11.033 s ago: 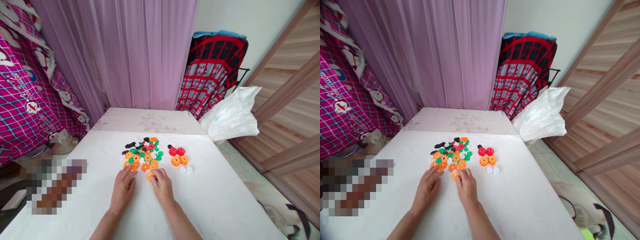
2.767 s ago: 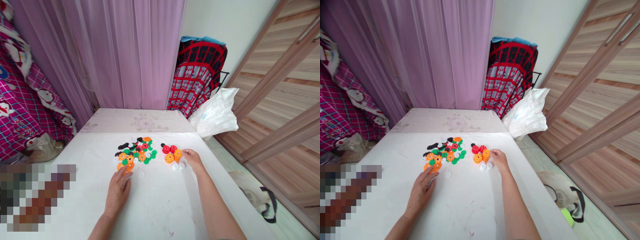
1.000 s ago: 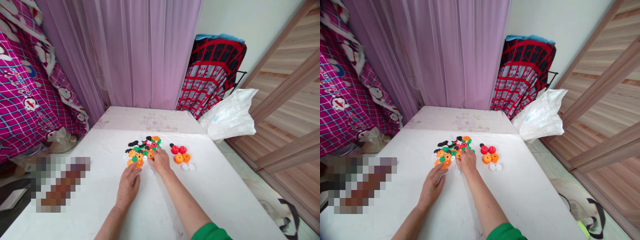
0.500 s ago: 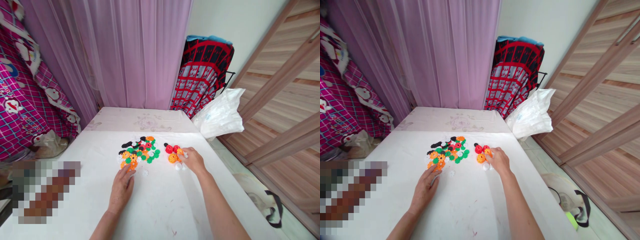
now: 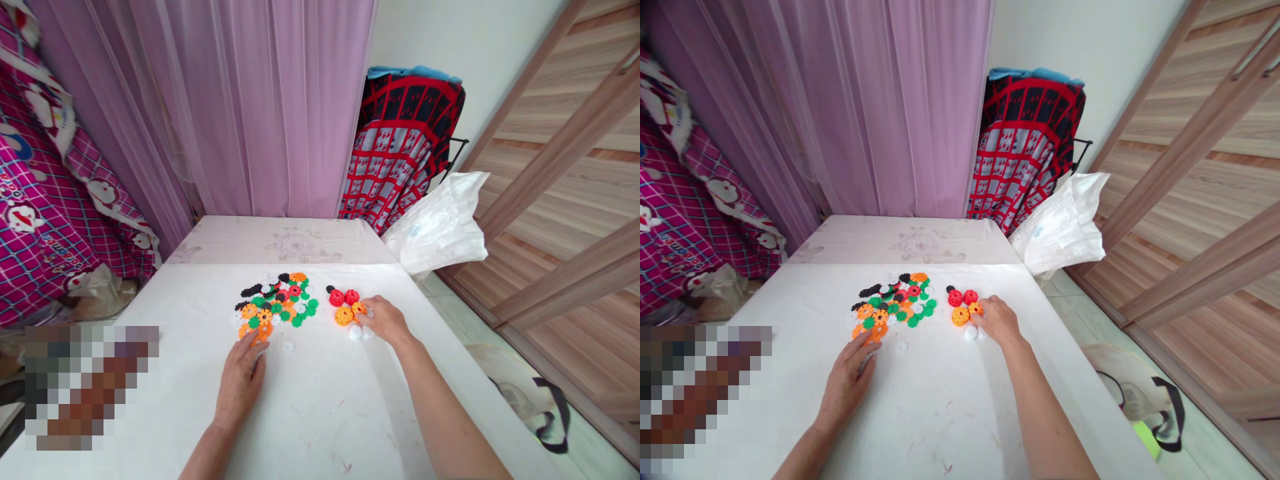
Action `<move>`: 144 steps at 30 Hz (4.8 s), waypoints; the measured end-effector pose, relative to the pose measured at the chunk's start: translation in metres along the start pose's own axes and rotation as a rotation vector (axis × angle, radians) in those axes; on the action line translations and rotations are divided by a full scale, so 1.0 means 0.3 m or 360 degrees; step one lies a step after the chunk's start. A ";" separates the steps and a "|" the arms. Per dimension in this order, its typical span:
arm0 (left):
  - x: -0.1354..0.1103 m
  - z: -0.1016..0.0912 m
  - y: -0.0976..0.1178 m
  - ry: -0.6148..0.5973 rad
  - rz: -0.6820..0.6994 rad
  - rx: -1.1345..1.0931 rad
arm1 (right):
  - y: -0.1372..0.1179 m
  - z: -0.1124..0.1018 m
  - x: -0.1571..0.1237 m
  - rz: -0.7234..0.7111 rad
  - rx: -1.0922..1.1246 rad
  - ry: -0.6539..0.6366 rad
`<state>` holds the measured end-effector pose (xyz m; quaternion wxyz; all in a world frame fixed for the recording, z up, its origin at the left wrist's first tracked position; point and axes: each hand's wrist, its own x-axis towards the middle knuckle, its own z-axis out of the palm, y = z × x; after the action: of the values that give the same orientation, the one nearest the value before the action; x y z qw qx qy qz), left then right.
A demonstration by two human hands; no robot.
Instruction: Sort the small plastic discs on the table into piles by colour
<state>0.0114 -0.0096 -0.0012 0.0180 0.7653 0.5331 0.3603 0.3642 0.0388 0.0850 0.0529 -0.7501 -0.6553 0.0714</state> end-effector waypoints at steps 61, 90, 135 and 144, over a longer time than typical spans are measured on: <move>-0.038 -0.037 0.037 -0.0289 -0.0098 0.0340 | -0.343 0.291 -0.280 -0.0457 0.0395 0.0660; -0.022 -0.056 0.046 -0.0429 -0.0136 0.0435 | 0.049 0.264 -0.206 0.0224 0.0328 0.0908; -0.027 -0.053 0.047 -0.0391 -0.0145 0.0340 | -0.313 0.250 -0.191 -0.0111 0.0716 0.0270; -0.023 -0.049 0.041 -0.0393 -0.0136 0.0365 | -0.051 0.127 -0.214 0.0354 0.0275 0.0225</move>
<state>0.0117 -0.0259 0.0109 0.0112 0.7774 0.5965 0.1995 0.3340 -0.0232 0.0525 0.1549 -0.8140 -0.5541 0.0798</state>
